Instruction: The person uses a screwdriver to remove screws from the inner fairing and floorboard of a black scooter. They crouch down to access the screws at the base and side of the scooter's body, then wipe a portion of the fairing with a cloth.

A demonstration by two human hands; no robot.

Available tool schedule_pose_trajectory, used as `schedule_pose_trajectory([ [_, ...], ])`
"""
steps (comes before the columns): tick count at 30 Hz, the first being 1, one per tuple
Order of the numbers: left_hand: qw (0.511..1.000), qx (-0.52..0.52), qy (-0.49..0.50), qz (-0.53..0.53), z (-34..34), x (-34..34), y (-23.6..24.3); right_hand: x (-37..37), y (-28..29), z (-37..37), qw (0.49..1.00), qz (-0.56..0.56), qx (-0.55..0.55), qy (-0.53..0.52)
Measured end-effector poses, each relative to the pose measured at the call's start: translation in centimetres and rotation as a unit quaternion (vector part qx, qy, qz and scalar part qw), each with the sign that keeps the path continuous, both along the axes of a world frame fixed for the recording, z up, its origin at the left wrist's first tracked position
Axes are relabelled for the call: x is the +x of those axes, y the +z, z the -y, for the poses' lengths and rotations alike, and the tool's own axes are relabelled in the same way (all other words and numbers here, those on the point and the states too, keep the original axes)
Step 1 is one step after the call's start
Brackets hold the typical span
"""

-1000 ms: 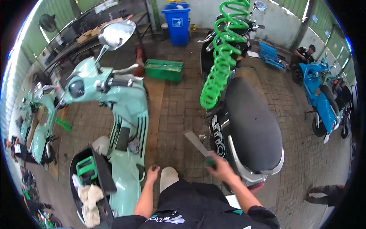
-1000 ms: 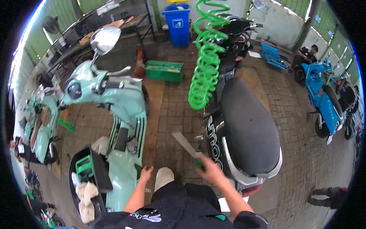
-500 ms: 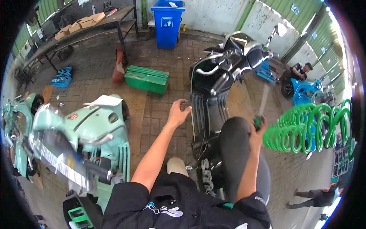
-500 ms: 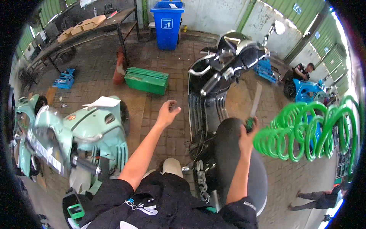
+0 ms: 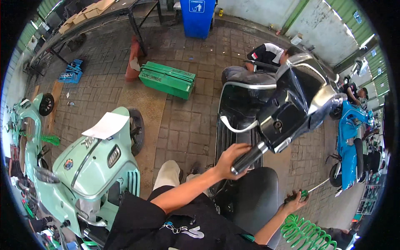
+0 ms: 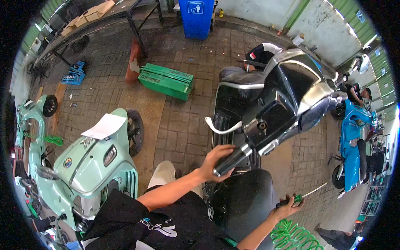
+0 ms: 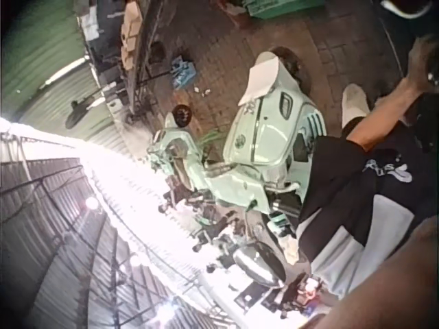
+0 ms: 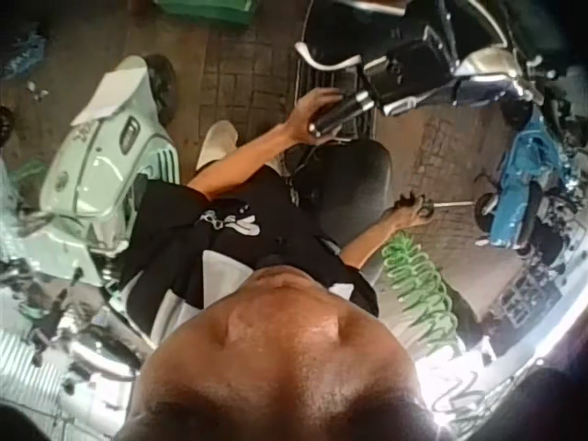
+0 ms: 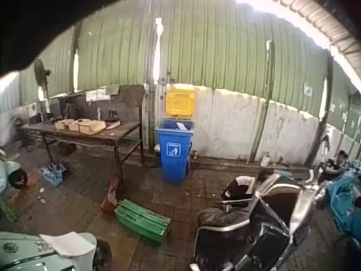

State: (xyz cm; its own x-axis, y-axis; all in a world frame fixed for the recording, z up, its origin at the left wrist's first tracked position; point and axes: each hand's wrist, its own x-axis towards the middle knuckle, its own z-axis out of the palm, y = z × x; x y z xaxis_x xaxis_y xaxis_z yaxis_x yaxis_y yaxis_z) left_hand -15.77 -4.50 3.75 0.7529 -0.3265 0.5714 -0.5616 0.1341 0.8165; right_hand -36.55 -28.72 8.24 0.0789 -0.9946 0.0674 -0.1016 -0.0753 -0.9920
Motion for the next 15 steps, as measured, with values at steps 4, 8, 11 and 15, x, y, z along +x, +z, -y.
schedule_pose_trajectory([
  [4, 0.994, -0.080, -0.046, 0.064, -0.7, 3.8, 1.9, 0.6, -2.3, 1.7, 0.999, 0.005, 0.003, -0.054],
  [8, 0.984, -0.081, -0.141, 0.070, -1.5, 7.5, 2.9, -0.9, -7.3, 1.8, 0.986, -0.048, 0.029, -0.154],
  [11, 0.979, -0.091, -0.180, 0.029, -0.9, 8.6, 2.7, -2.5, -10.3, -0.4, 0.976, -0.095, 0.071, -0.180],
  [15, 0.972, -0.039, -0.227, 0.042, 0.5, 7.1, 1.7, -2.9, -11.5, -4.9, 0.963, -0.137, 0.076, -0.218],
])
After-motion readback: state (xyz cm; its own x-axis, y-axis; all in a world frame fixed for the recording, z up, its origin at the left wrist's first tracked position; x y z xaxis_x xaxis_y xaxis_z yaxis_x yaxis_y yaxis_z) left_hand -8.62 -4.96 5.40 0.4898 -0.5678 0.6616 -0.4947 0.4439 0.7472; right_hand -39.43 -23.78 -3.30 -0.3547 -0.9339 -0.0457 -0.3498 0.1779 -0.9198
